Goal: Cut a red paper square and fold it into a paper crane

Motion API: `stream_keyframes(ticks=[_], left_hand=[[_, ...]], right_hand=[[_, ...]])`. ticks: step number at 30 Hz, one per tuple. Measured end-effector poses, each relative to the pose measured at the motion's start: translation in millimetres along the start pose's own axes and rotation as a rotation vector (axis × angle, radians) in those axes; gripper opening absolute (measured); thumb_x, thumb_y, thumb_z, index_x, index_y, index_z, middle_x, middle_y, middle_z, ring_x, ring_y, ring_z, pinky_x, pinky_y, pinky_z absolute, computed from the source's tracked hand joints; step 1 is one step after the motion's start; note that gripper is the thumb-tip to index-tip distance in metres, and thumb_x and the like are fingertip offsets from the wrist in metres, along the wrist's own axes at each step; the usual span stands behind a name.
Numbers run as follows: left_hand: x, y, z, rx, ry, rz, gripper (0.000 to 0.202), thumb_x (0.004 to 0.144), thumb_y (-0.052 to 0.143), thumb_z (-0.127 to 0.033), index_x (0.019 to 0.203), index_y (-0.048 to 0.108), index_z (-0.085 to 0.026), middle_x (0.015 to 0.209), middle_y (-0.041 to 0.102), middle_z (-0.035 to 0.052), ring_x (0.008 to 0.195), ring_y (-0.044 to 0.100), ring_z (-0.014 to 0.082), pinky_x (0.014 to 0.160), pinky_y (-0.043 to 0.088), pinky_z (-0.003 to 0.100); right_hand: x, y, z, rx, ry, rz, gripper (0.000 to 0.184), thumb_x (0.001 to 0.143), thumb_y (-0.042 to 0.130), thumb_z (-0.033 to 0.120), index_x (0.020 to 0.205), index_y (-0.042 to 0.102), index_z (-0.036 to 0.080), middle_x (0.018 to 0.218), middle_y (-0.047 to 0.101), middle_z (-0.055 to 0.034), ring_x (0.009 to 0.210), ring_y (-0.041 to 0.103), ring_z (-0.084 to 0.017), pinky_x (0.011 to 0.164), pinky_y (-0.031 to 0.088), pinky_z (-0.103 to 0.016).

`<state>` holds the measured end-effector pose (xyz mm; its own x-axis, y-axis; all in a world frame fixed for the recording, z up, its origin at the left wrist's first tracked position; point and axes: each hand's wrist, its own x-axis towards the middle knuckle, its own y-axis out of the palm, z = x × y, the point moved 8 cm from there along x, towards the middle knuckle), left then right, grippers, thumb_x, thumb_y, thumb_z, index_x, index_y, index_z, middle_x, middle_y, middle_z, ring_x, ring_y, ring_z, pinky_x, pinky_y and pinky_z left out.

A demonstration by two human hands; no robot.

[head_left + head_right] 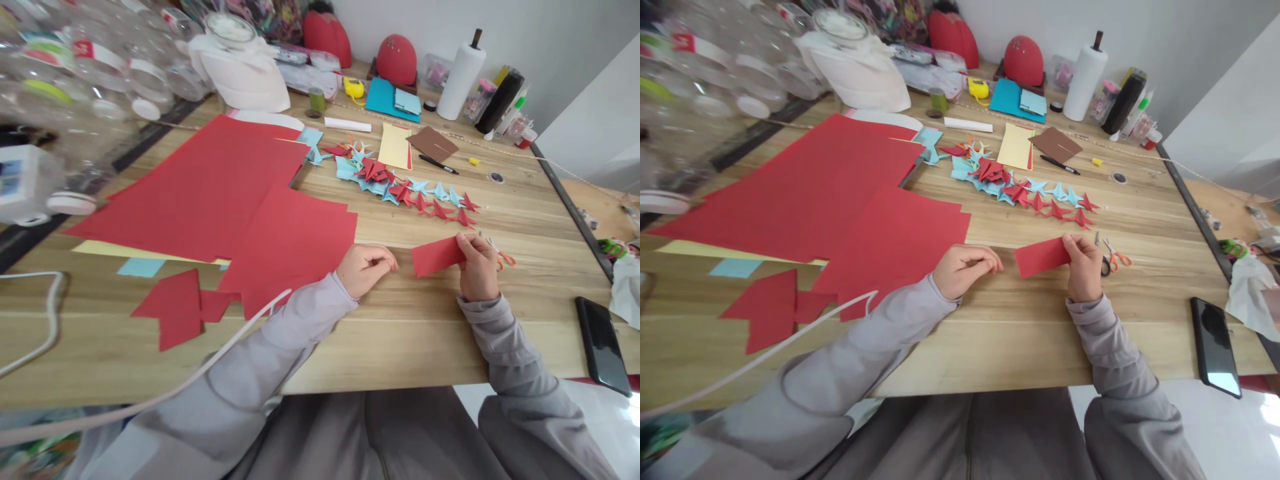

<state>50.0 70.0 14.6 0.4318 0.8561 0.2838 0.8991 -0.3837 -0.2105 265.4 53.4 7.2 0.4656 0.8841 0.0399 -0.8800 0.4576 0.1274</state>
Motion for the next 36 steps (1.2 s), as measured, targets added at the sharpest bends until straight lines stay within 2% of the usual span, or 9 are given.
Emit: stream_keyframes(ticks=[4, 7, 10, 15, 19, 22, 25, 31, 36], left_hand=[[-1.5, -1.9, 4.4, -0.059, -0.080, -0.092, 0.019, 0.075, 0.054, -0.025, 0.061, 0.062, -0.015, 0.071, 0.068, 0.0065, 0.065, 0.060, 0.0137, 0.062, 0.046, 0.026], [-4.2, 15.0, 5.7, -0.125, -0.144, 0.015, 0.014, 0.070, 0.062, -0.027, 0.069, 0.065, -0.014, 0.070, 0.066, 0.0048, 0.060, 0.057, 0.0114, 0.056, 0.044, 0.023], [-6.9, 26.7, 8.5, -0.229, -0.216, 0.083, 0.012, 0.066, 0.065, -0.026, 0.065, 0.064, -0.014, 0.062, 0.062, 0.0019, 0.051, 0.053, 0.0090, 0.050, 0.042, 0.022], [-5.3, 9.4, 29.7, -0.467, -0.382, -0.162, 0.022, 0.058, 0.074, -0.032, 0.064, 0.062, -0.014, 0.050, 0.060, -0.0016, 0.043, 0.054, 0.0103, 0.047, 0.046, 0.024], [-4.4, 4.4, 41.6, -0.588, -0.450, -0.236, 0.028, 0.052, 0.078, -0.034, 0.065, 0.062, -0.014, 0.051, 0.061, -0.0016, 0.045, 0.057, 0.0114, 0.048, 0.048, 0.024], [-4.6, 5.9, 38.5, -0.590, -0.426, -0.222, 0.025, 0.058, 0.075, -0.035, 0.066, 0.062, -0.014, 0.053, 0.062, -0.0010, 0.048, 0.058, 0.0112, 0.049, 0.048, 0.023], [-5.4, 5.6, 31.8, -0.603, -0.369, -0.223, 0.019, 0.066, 0.068, -0.032, 0.072, 0.062, -0.015, 0.064, 0.065, 0.0007, 0.053, 0.060, 0.0113, 0.051, 0.050, 0.024], [-2.9, 3.0, 6.6, -0.333, -0.053, -0.162, 0.014, 0.067, 0.065, -0.017, 0.080, 0.069, -0.016, 0.081, 0.068, 0.0046, 0.070, 0.063, 0.0132, 0.065, 0.052, 0.026], [-5.5, 2.0, -5.8, -0.131, 0.081, -0.162, 0.008, 0.072, 0.067, -0.023, 0.074, 0.072, -0.017, 0.089, 0.069, 0.0095, 0.082, 0.065, 0.0171, 0.072, 0.052, 0.030]], right_hand=[[-12.0, 19.4, -9.8, -0.079, 0.085, 0.199, 0.026, 0.064, 0.075, 0.039, 0.060, 0.061, 0.017, 0.054, 0.057, 0.0032, 0.049, 0.046, -0.008, 0.047, 0.035, -0.022], [-27.0, 37.4, -14.2, -0.181, 0.088, 0.371, 0.026, 0.067, 0.074, 0.039, 0.061, 0.063, 0.016, 0.055, 0.059, 0.0020, 0.049, 0.047, -0.009, 0.048, 0.036, -0.022], [-30.8, 40.9, -10.1, -0.186, 0.027, 0.390, 0.027, 0.072, 0.070, 0.042, 0.063, 0.064, 0.017, 0.057, 0.059, 0.0018, 0.051, 0.049, -0.009, 0.049, 0.038, -0.022], [-26.8, 33.5, 2.0, -0.140, -0.119, 0.315, 0.025, 0.081, 0.061, 0.039, 0.101, 0.062, 0.024, 0.075, 0.064, 0.0010, 0.060, 0.057, -0.011, 0.056, 0.046, -0.024], [-39.7, 47.2, 7.9, -0.273, -0.291, 0.483, 0.030, 0.078, 0.063, 0.022, 0.107, 0.062, 0.027, 0.094, 0.065, -0.0026, 0.076, 0.061, -0.014, 0.068, 0.050, -0.028], [-49.1, 54.9, 8.2, -0.393, -0.371, 0.571, 0.024, 0.077, 0.058, 0.013, 0.092, 0.071, 0.027, 0.092, 0.066, -0.0029, 0.083, 0.061, -0.016, 0.071, 0.049, -0.030], [-47.3, 52.0, 8.9, -0.366, -0.344, 0.531, 0.024, 0.075, 0.060, 0.011, 0.087, 0.072, 0.028, 0.086, 0.068, -0.0020, 0.082, 0.062, -0.017, 0.074, 0.050, -0.031], [-42.7, 53.4, -0.7, -0.100, -0.071, 0.538, 0.011, 0.070, 0.073, 0.031, 0.079, 0.073, 0.025, 0.085, 0.071, -0.0027, 0.078, 0.065, -0.018, 0.073, 0.053, -0.033], [-45.8, 59.8, 5.2, -0.132, -0.103, 0.592, 0.018, 0.062, 0.080, 0.033, 0.075, 0.072, 0.024, 0.088, 0.068, -0.0032, 0.086, 0.063, -0.019, 0.082, 0.050, -0.035]])
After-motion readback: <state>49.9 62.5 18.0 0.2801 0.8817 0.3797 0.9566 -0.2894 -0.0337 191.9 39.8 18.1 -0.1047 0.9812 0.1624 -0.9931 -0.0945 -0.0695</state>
